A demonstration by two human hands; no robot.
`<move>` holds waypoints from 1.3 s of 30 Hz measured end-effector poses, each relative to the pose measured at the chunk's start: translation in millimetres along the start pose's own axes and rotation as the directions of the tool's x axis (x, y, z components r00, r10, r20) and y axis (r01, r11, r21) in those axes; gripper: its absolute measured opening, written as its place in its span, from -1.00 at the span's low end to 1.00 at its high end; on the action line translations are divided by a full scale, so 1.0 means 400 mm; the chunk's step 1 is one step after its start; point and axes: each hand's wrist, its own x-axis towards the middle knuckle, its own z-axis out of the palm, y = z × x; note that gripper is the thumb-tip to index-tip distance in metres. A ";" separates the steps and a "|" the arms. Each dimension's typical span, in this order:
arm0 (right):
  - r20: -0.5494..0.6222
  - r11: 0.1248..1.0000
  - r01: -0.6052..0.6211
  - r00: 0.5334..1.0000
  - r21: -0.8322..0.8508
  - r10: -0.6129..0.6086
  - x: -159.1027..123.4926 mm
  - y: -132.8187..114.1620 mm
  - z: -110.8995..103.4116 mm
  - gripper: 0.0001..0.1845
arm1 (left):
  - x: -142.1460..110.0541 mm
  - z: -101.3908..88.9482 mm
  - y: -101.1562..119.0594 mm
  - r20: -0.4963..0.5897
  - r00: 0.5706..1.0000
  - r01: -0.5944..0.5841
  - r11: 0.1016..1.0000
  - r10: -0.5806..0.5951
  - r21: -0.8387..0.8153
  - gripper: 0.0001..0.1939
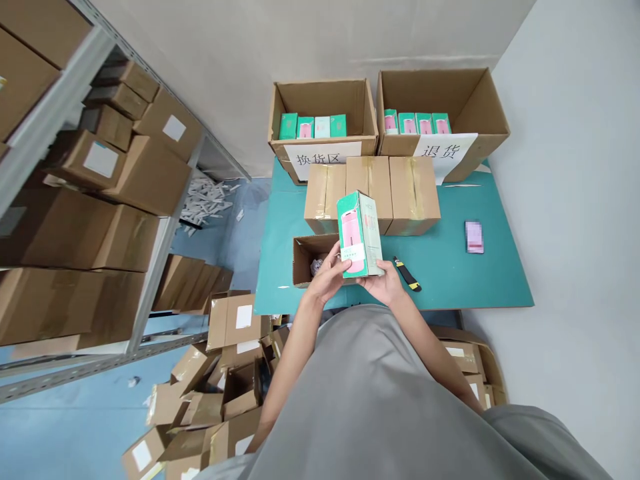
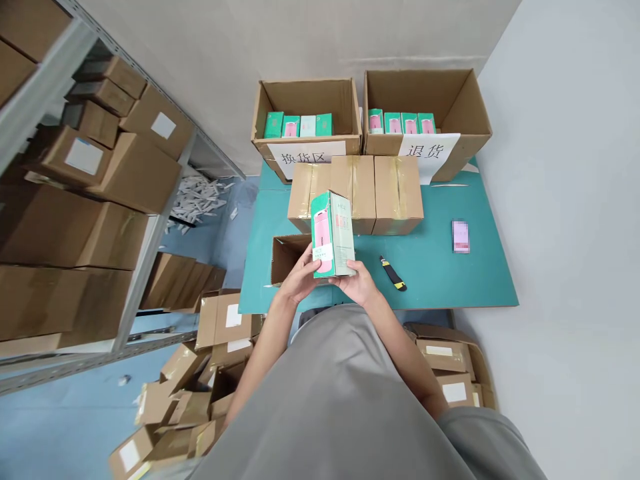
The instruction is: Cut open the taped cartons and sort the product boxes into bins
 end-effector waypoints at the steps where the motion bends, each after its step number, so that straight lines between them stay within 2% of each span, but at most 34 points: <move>1: 0.007 1.000 0.000 1.000 -0.017 0.000 0.002 -0.001 -0.003 -0.60 | 0.001 0.003 0.000 -0.009 1.000 -0.006 1.000 0.006 0.009 0.03; 5: -0.002 0.977 0.037 0.999 -0.211 -0.038 0.013 -0.009 -0.017 -0.48 | 0.014 0.006 -0.012 -0.090 0.992 -0.082 0.996 0.085 0.040 0.14; 8: -0.067 0.885 0.130 0.982 -0.447 -0.178 0.010 -0.016 -0.019 -0.36 | 0.028 -0.001 -0.021 -0.184 0.965 -0.164 0.978 0.185 0.125 0.22; 11: -0.044 0.720 0.282 0.916 -0.634 -0.398 -0.006 -0.018 -0.007 -0.27 | 0.035 -0.010 -0.023 -0.235 0.932 -0.218 0.945 0.275 0.242 0.25; 15: 0.136 0.438 0.398 0.845 -0.806 -0.516 -0.030 -0.008 0.023 -0.09 | 0.036 -0.015 -0.021 -0.248 0.910 -0.245 0.913 0.332 0.326 0.25; 19: 0.214 0.121 0.360 0.758 -0.925 -0.616 -0.038 0.006 0.045 -0.13 | 0.041 -0.007 -0.027 -0.248 0.889 -0.256 0.866 0.386 0.430 0.20; 21: 0.221 0.035 0.320 0.722 -0.947 -0.655 -0.036 0.013 0.050 -0.14 | 0.043 0.002 -0.034 -0.243 0.875 -0.272 0.841 0.418 0.468 0.17; 23: 0.214 -0.003 0.287 0.705 -0.958 -0.676 -0.034 0.019 0.052 -0.10 | 0.044 0.011 -0.040 -0.227 0.869 -0.287 0.821 0.440 0.494 0.15; 25: 0.187 0.014 0.271 0.701 -0.962 -0.689 -0.029 0.023 0.050 -0.07 | 0.044 0.013 -0.043 -0.215 0.868 -0.298 0.816 0.448 0.496 0.16; 27: 0.133 0.115 0.288 0.712 -0.951 -0.689 -0.022 0.024 0.041 -0.08 | 0.044 0.005 -0.042 -0.220 0.874 -0.302 0.838 0.434 0.454 0.16; 31: 0.003 0.518 0.371 0.815 -0.771 -0.580 -0.009 0.014 0.019 -0.12 | 0.040 -0.034 -0.030 -0.240 0.910 -0.264 0.918 0.338 0.294 -0.01; 33: -0.023 0.664 0.376 0.860 -0.646 -0.509 -0.008 0.007 0.014 -0.15 | 0.033 -0.049 -0.024 -0.245 0.933 -0.206 0.950 0.263 0.237 -0.08; 37: -0.044 0.786 0.347 0.903 -0.512 -0.427 -0.013 -0.002 0.016 -0.24 | 0.015 -0.048 -0.019 -0.235 0.967 -0.055 0.981 0.098 0.185 -0.19; 39: -0.050 0.817 0.326 0.917 -0.475 -0.395 -0.011 -0.004 0.014 -0.28 | 0.011 -0.035 -0.021 -0.243 0.965 -0.050 0.977 0.101 0.206 -0.22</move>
